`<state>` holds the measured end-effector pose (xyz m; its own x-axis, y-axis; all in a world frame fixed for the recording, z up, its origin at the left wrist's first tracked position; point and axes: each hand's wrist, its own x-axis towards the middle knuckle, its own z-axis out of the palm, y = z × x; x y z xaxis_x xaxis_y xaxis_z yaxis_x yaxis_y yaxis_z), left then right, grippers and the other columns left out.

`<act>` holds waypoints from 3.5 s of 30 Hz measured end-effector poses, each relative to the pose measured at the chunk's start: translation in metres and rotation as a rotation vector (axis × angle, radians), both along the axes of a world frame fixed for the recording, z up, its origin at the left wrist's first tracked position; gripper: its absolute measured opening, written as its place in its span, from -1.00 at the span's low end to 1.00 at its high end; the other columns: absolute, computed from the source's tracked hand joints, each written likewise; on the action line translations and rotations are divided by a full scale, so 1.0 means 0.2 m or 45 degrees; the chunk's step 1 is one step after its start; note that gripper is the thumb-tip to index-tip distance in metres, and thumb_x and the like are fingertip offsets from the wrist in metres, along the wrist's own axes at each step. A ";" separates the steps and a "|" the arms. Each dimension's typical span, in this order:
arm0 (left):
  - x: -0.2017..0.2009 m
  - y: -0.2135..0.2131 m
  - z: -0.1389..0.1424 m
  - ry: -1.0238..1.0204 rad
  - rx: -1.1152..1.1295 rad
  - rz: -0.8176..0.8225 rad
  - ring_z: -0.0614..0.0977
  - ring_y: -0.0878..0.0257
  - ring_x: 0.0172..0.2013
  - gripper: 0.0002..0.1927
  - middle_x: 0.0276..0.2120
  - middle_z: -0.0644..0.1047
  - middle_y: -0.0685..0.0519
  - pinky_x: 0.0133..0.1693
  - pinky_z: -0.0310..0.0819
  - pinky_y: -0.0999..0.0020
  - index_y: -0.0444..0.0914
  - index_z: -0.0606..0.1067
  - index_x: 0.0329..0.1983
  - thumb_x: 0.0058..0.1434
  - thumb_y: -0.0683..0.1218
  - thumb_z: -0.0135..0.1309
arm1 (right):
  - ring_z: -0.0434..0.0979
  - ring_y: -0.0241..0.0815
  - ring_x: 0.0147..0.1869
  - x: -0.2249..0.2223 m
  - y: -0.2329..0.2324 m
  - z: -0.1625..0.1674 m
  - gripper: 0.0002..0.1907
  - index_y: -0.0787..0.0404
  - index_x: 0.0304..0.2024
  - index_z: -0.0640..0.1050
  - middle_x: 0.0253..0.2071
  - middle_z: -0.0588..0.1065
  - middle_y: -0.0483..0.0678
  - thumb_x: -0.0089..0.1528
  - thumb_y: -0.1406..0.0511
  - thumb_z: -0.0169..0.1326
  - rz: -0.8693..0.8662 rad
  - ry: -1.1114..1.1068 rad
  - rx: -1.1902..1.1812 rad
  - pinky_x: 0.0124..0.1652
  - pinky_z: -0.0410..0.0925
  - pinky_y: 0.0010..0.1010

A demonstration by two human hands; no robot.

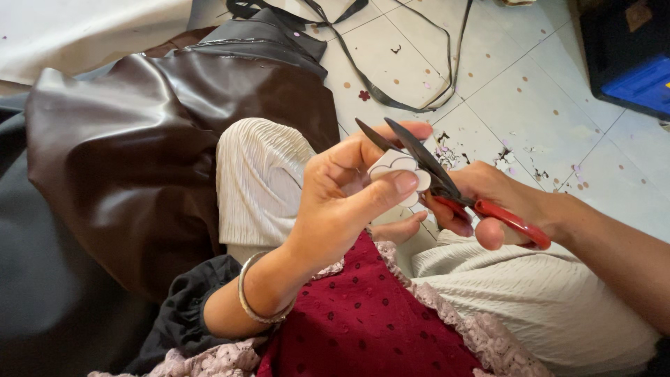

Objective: The person sits on the floor and uses scissors to cut a cloud-shaped design from a piece of paper. They carefully follow the drawn outline, rotating the paper as needed to complete the cut.

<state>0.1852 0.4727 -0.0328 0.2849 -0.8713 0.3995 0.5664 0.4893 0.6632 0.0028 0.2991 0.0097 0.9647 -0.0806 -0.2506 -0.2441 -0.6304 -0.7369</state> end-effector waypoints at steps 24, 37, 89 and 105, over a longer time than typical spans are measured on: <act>-0.03 -0.03 -0.09 0.080 0.079 0.046 0.48 0.51 -0.28 -0.85 -0.33 0.55 0.15 -0.22 0.35 0.58 -0.29 0.45 -0.25 0.37 -0.21 0.21 | 0.30 -0.39 -0.60 -0.03 -0.02 -0.02 -0.05 0.07 -0.61 0.27 -0.69 0.32 -0.25 -0.08 -0.62 -0.39 0.077 0.046 0.272 -0.54 0.15 -0.54; 0.00 -0.03 -0.11 0.060 0.099 0.071 0.49 0.48 -0.26 -0.91 -0.33 0.56 0.13 -0.19 0.36 0.56 -0.32 0.51 -0.19 0.39 -0.24 0.21 | 0.39 -0.35 -0.58 0.03 0.04 0.05 0.07 0.14 -0.51 0.37 -0.63 0.33 -0.22 -0.25 -0.66 -0.36 -0.059 0.202 0.384 -0.53 0.24 -0.51; -0.11 -0.09 -0.15 0.156 0.259 -0.195 0.67 0.32 -0.34 -0.86 -0.31 0.62 0.01 -0.32 0.58 0.46 -0.34 0.47 -0.12 0.36 -0.20 0.17 | 0.51 -0.29 -0.53 0.00 0.10 0.12 -0.71 0.32 -0.21 0.55 -0.49 0.52 -0.05 0.13 0.24 0.19 -0.781 -0.057 0.140 -0.54 0.41 -0.42; 0.07 0.02 -0.05 0.392 0.165 0.288 0.65 0.34 -0.31 -0.90 -0.29 0.61 0.05 -0.25 0.60 0.45 -0.34 0.55 -0.13 0.34 -0.23 0.21 | 0.33 -0.33 -0.40 0.05 0.08 0.08 -0.72 0.21 -0.21 0.48 -0.46 0.39 -0.14 0.08 0.22 0.12 -0.299 -0.015 -0.110 -0.39 0.31 -0.48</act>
